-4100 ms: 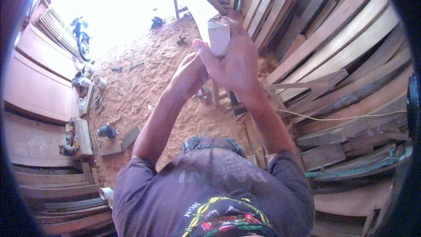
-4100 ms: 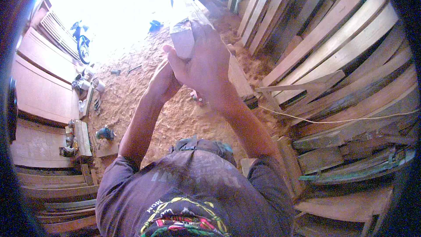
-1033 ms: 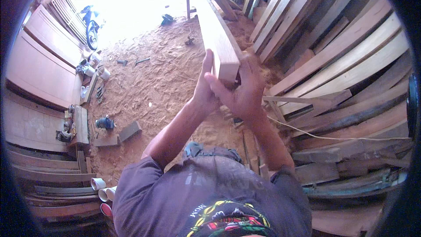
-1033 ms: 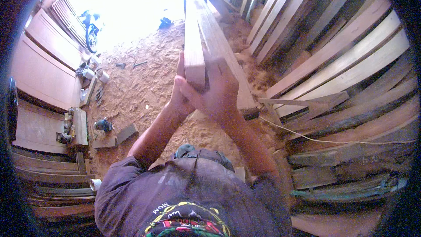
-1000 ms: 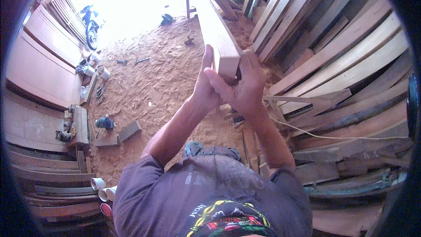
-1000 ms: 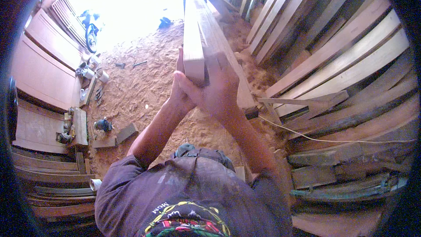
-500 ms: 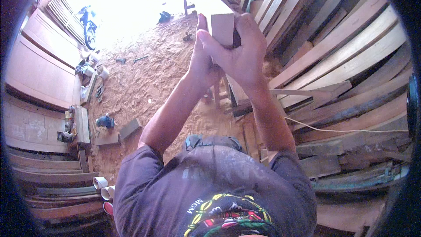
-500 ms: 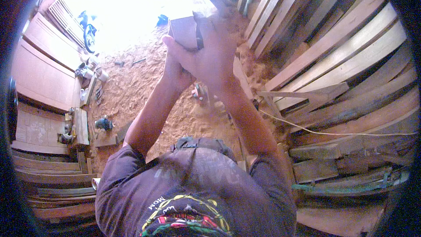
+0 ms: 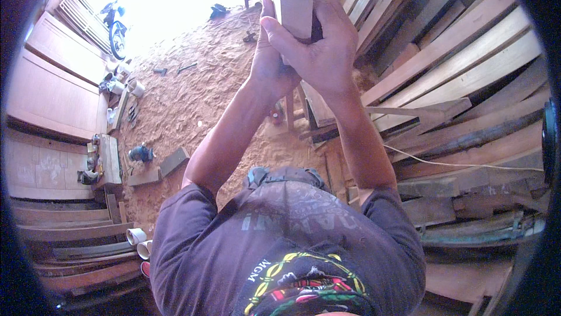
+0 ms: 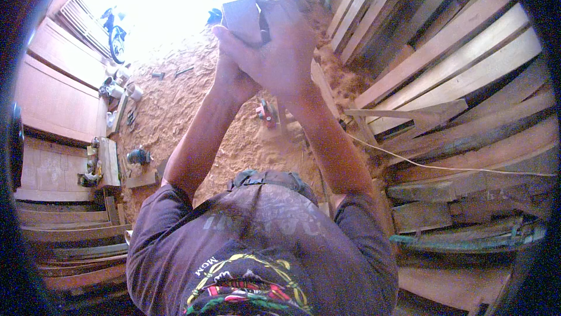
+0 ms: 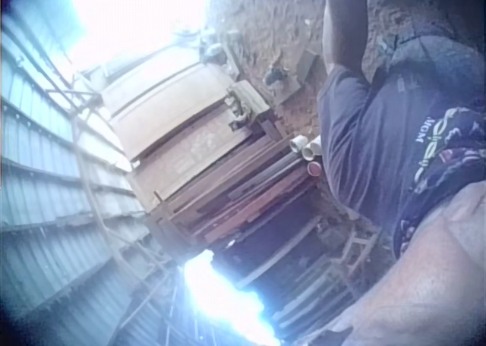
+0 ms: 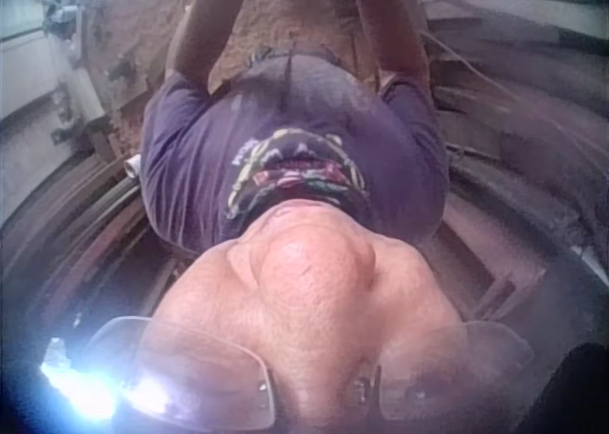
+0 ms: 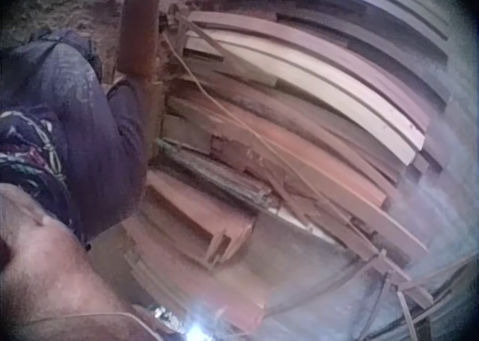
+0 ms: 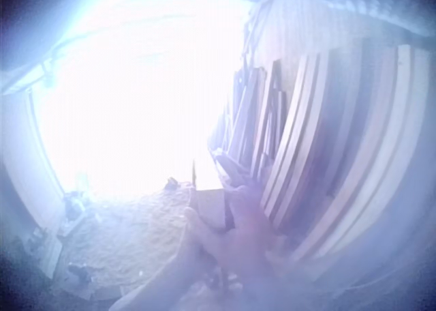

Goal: The person measures and marks a wooden plank using a metal ruler and a pencil. They repeatedly reposition the ruler and draw lines on the wood, then lift and move the plank within the workshop.

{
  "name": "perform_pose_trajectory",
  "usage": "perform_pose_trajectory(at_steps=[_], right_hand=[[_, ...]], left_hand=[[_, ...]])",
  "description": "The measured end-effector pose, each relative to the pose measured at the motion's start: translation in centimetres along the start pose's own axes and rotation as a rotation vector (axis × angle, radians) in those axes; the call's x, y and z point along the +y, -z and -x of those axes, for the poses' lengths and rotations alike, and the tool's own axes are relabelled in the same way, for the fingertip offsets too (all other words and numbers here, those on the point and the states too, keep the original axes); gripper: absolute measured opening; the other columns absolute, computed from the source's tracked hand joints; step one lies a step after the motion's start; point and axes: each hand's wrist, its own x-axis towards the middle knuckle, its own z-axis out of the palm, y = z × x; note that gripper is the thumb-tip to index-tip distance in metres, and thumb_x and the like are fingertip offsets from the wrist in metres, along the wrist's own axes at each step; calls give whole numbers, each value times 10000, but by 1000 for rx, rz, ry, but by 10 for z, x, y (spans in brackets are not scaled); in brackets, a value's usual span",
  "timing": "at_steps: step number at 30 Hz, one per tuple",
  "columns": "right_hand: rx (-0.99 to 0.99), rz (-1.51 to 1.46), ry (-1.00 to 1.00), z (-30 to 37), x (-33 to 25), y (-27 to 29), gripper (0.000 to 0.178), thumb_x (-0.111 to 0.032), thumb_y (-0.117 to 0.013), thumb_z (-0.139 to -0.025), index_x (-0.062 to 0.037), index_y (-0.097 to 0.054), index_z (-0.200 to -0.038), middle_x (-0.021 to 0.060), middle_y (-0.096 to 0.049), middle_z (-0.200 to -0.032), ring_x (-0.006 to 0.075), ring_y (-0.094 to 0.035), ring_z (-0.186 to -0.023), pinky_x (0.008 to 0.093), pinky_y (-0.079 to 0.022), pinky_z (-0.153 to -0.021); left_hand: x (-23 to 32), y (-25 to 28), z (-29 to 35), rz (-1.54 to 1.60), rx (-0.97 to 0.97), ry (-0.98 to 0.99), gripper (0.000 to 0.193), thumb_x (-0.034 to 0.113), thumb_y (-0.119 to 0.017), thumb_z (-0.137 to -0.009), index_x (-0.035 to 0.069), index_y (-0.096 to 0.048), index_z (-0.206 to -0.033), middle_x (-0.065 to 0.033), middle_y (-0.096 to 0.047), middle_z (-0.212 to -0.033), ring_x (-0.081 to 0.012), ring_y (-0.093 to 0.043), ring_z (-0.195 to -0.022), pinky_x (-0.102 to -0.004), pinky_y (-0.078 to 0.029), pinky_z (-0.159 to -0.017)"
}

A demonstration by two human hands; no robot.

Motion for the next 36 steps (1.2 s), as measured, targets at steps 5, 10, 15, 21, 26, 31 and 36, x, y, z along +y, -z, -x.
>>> perform_pose_trajectory(at_steps=[5,10,15,21,26,31,36], right_hand=[[-17,10,-19,3,-4,0,444,-299,-924,-745,-15,-713,-1015,95,-656,-885,191,-672,-780,327,-543,-693],[21,37,-35,5,-6,-3,469,-329,-936,-708,-34,-715,-997,118,-647,-884,278,-656,-784,375,-536,-704],[45,71,-5,5,-3,-7,470,-335,-938,-701,-34,-711,-981,113,-647,-873,270,-654,-770,376,-532,-690],[51,62,20,3,-3,-7,465,-337,-936,-701,-33,-706,-969,116,-645,-865,273,-652,-763,372,-528,-679],[-38,99,-87,14,-9,-3,526,-345,-915,-721,-16,-682,-1059,139,-664,-900,304,-678,-811,398,-540,-707],[-274,124,-321,73,-22,23,665,-344,-887,-754,9,-600,-1240,198,-692,-973,366,-715,-928,425,-566,-804],[-543,87,-950,194,-22,50,639,-329,-862,-800,32,-602,-1258,230,-721,-1081,329,-727,-972,425,-575,-854]], left_hand=[[2,2,1,-27,6,8,766,717,-409,-1016,79,-522,-1423,-173,-634,-1293,-299,-651,-1166,-463,-552,-996],[4,4,3,-52,11,17,771,718,-411,-1015,72,-523,-1421,-178,-637,-1285,-300,-655,-1157,-461,-560,-985],[7,5,4,-70,14,16,777,719,-412,-1014,66,-524,-1420,-182,-639,-1278,-301,-660,-1149,-460,-567,-974],[8,5,4,-78,17,24,783,720,-414,-1013,58,-525,-1418,-188,-642,-1269,-302,-665,-1139,-458,-576,-961],[5,12,12,-80,27,43,789,720,-415,-1012,52,-526,-1416,-193,-645,-1262,-303,-670,-1131,-456,-583,-950],[-26,46,52,-40,142,146,795,721,-416,-1011,45,-526,-1415,-198,-647,-1255,-304,-674,-1123,-455,-591,-939],[-84,128,109,-248,447,294,539,384,-679,-991,-4,-571,-1349,-135,-694,-1148,-248,-714,-1010,-396,-613,-875]])
